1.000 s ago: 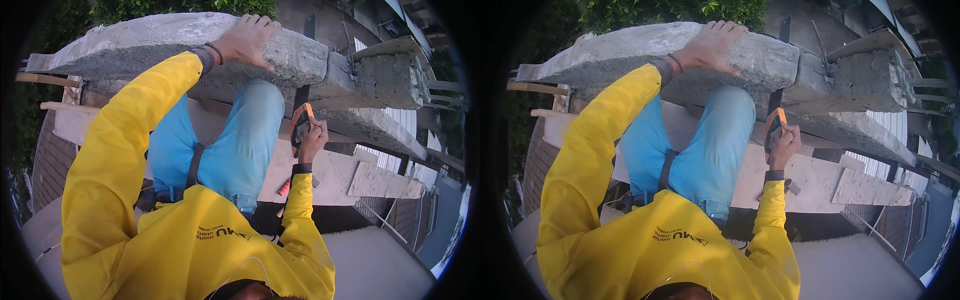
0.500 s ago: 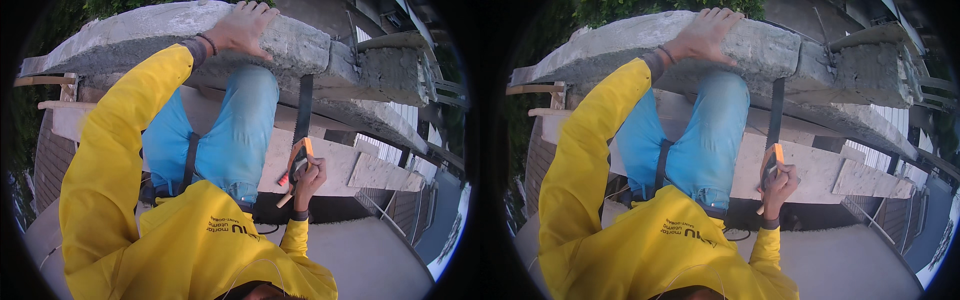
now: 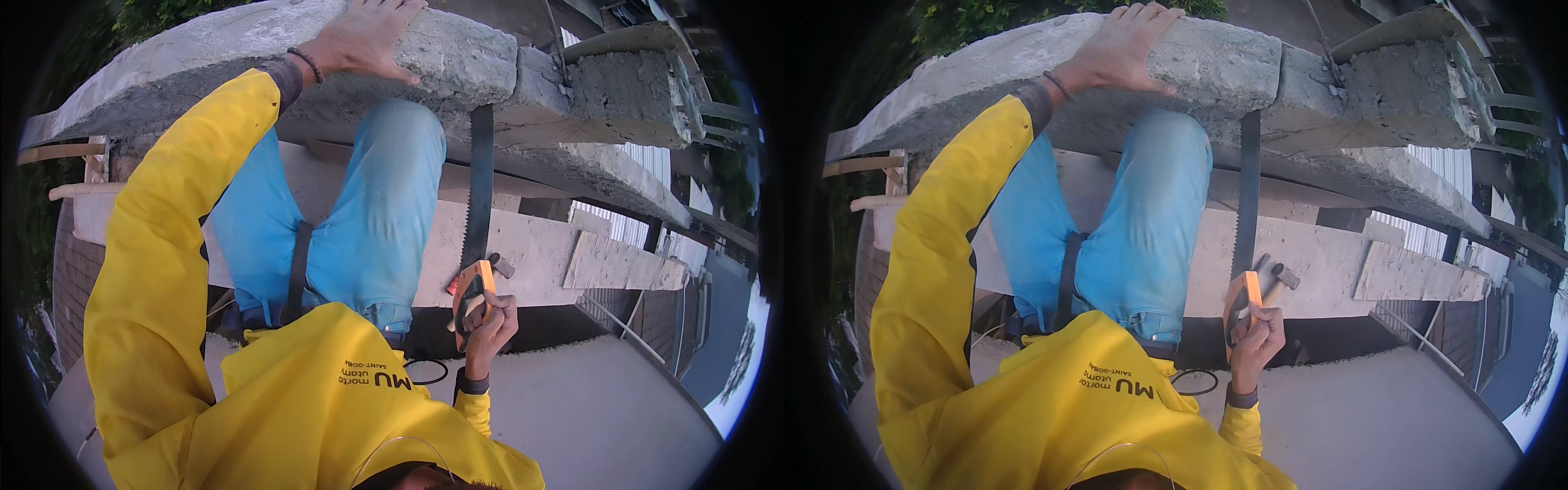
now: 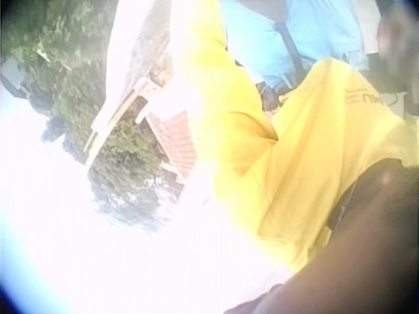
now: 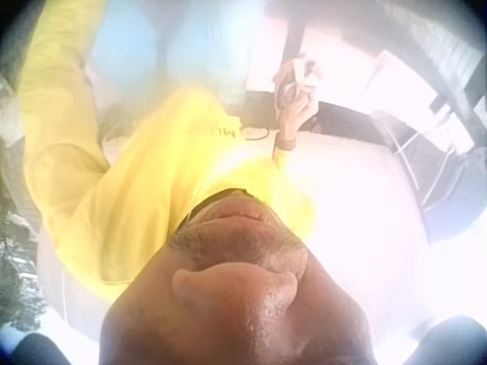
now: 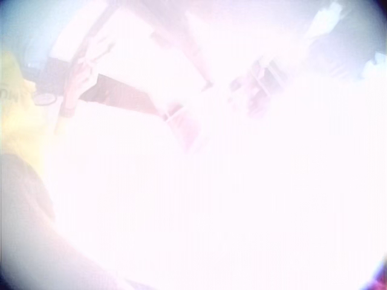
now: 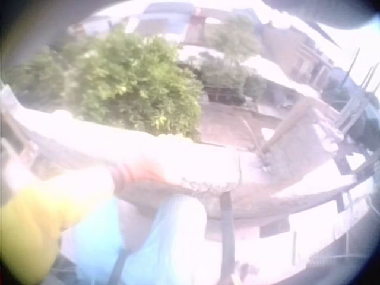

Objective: The person uses a hand saw to cut a concrete beam and then uses a hammer and chisel to break off a section. The person switches between tools to complete the cut and remove the piece.

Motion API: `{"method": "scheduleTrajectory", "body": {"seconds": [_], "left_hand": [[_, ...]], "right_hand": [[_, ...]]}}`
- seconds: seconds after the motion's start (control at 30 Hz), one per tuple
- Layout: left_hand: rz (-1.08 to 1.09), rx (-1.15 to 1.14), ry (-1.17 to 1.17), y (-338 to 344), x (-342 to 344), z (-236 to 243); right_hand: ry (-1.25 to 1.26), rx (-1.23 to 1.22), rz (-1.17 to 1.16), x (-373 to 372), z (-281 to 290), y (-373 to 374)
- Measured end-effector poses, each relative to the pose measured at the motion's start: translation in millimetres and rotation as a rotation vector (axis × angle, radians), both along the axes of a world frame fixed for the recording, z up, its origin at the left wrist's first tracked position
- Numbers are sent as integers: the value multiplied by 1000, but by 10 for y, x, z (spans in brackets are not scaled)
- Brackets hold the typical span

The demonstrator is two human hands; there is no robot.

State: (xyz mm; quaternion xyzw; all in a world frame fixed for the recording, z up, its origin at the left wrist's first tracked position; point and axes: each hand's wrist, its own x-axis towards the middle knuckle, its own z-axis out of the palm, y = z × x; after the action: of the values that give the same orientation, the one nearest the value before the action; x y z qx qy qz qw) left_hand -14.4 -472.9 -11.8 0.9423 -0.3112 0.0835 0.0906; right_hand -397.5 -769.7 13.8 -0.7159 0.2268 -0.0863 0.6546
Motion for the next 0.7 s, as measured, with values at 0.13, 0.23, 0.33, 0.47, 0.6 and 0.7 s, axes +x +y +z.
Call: {"method": "scheduleTrajectory", "body": {"seconds": [0.13, 0.23, 0.33, 0.47, 0.6, 0.7], "left_hand": [[1, 23, -66, -14, -9, -24], [-51, -22, -154, 84, 117, -18], [-44, -16, -33, -24, 61, -13], [-24, -6, -43, 9, 34, -34], [-9, 2, -61, 37, 15, 13], [-24, -12, -59, -9, -28, 1]], "right_hand": [[-284, -348, 50, 1823, -991, 75], [-81, 100, 70, 2009, -979, 6], [-105, 62, 134, 1270, -858, -108], [49, 72, -23, -237, -188, -120], [45, -39, -10, 273, -430, -205], [-198, -91, 110, 1683, -1036, -7]]}}
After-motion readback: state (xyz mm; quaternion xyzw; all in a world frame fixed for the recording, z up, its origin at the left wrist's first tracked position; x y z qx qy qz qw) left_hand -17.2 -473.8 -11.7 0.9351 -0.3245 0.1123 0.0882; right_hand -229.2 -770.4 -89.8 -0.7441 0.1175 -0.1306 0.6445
